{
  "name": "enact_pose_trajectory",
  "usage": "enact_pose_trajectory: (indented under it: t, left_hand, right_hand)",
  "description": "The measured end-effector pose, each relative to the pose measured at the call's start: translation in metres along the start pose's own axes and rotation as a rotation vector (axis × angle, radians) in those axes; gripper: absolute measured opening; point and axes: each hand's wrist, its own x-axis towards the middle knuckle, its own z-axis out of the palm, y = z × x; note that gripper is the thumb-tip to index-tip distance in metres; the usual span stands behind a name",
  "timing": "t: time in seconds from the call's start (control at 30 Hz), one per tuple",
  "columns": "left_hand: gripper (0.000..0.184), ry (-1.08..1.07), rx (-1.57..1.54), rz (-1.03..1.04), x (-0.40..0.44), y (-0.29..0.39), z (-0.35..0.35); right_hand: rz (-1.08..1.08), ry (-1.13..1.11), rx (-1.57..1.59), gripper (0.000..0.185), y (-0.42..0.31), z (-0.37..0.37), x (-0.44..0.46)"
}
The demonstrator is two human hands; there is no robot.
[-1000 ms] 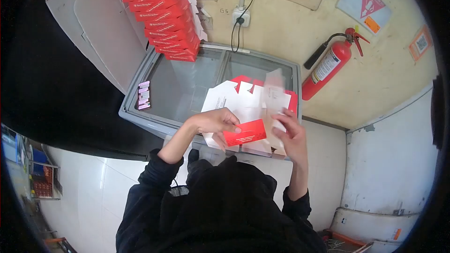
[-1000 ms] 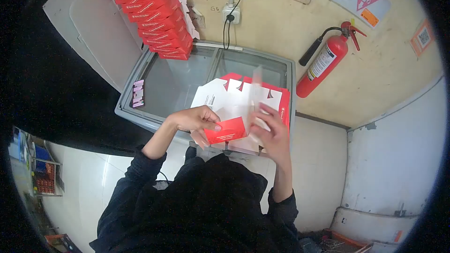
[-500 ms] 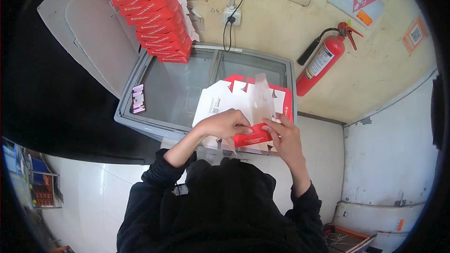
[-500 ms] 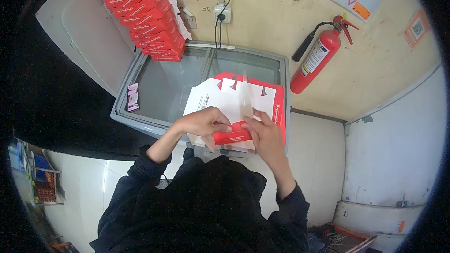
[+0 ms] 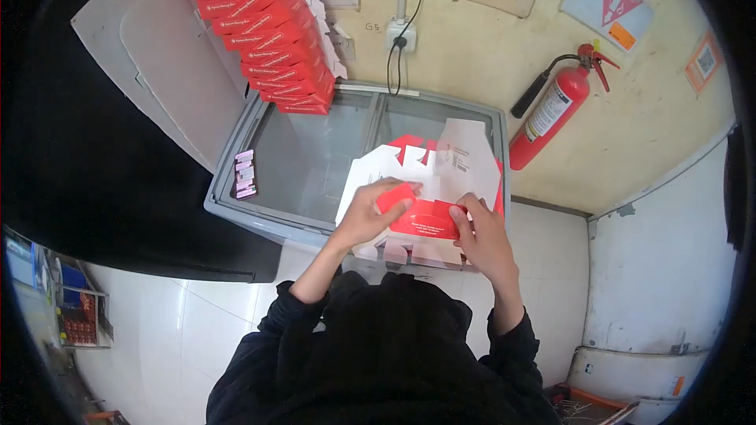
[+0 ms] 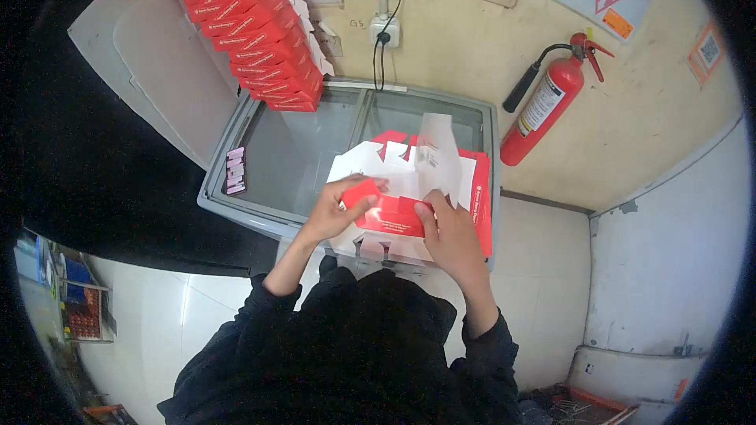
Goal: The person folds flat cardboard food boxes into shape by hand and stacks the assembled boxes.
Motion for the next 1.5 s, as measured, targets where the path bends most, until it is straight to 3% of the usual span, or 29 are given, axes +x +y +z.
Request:
enact_pose_trajectory:
  t: [0.07,0.17,0.2,0.27,0.33,0.43,0.5,0.6,0.67,0.7,0.77,0.87,0.9,0.97,1.03,1.13,1.23,1.33,1.37,1.5]
  left_hand:
    - [0.028,-0.089,0.101,0.05,0.002,0.012,-0.008]
    - [0.038,-0.288,0.2,0.204,0.003,0.018,-0.019]
    - [0.039,-0.294,0.205,0.166,0.003,0.017,-0.024]
    - [0.04,-0.279,0.251,0.117,0.004,0.022,-0.038]
    - [0.049,-0.369,0.508,0.023,0.004,0.044,-0.051]
    - [0.063,-0.179,0.433,0.058,0.0,0.073,-0.057]
    - [0.071,-0.038,0.352,0.421,0.001,0.076,-0.071]
    - [0.075,0.255,0.36,0.789,0.008,0.081,-0.1]
    - [0.072,0.562,0.543,1.03,0.017,0.085,-0.128]
    - [0.068,0.607,0.574,1.044,0.013,0.08,-0.146]
    - [0.067,0.62,0.623,0.852,0.002,0.073,-0.177]
    - [0.062,0.589,0.681,0.569,-0.014,0.061,-0.214]
    - [0.061,0.569,0.707,0.495,-0.018,0.053,-0.224]
    - [0.054,0.556,0.694,0.38,-0.026,0.039,-0.236]
    - [0.054,0.533,0.629,0.317,-0.034,0.014,-0.239]
    - [0.054,0.445,0.644,0.187,-0.043,0.006,-0.245]
    - [0.053,0.391,0.569,0.133,-0.048,-0.004,-0.243]
    - [0.052,0.361,0.557,0.159,-0.045,-0.007,-0.241]
    - [0.052,0.349,0.572,0.17,-0.043,-0.007,-0.237]
    - [0.041,0.281,0.58,0.208,-0.031,-0.007,-0.212]
  right_hand:
    - [-0.053,0.055,0.029,0.015,0.002,0.006,0.002]
    - [-0.052,-0.036,0.095,0.012,-0.023,0.005,0.008]
    - [-0.049,-0.046,0.104,0.014,-0.026,0.005,0.012]
    - [-0.092,-0.054,0.126,0.021,-0.027,0.007,0.02]
    - [-0.167,0.004,0.218,0.042,-0.046,0.018,0.038]
    - [-0.348,-0.004,0.115,0.078,-0.074,0.031,0.059]
    - [-0.446,-0.043,0.077,0.102,-0.078,0.047,0.083]
    - [-0.688,0.277,-0.015,0.092,-0.099,0.059,0.132]
    - [-0.863,0.48,0.225,0.074,-0.142,0.049,0.191]
    - [-0.947,0.583,0.349,0.066,-0.167,0.04,0.225]
    - [-0.988,0.759,0.356,0.051,-0.221,0.017,0.293]
    - [-1.102,0.937,0.057,0.021,-0.324,-0.021,0.402]
    - [-0.978,0.766,0.221,0.021,-0.365,-0.026,0.42]
    - [-1.142,1.105,-0.165,0.018,-0.416,-0.039,0.503]
    - [-1.021,1.121,-0.209,0.024,-0.465,-0.037,0.544]
    - [-0.74,0.812,-0.411,0.029,-0.512,-0.035,0.581]
    - [-0.618,0.723,-0.531,0.047,-0.524,-0.021,0.615]
    - [-0.691,0.7,-0.485,0.067,-0.532,-0.006,0.631]
    - [-0.614,0.629,-0.501,0.078,-0.529,-0.01,0.631]
    - [-0.711,0.548,-0.605,0.066,-0.499,-0.024,0.551]
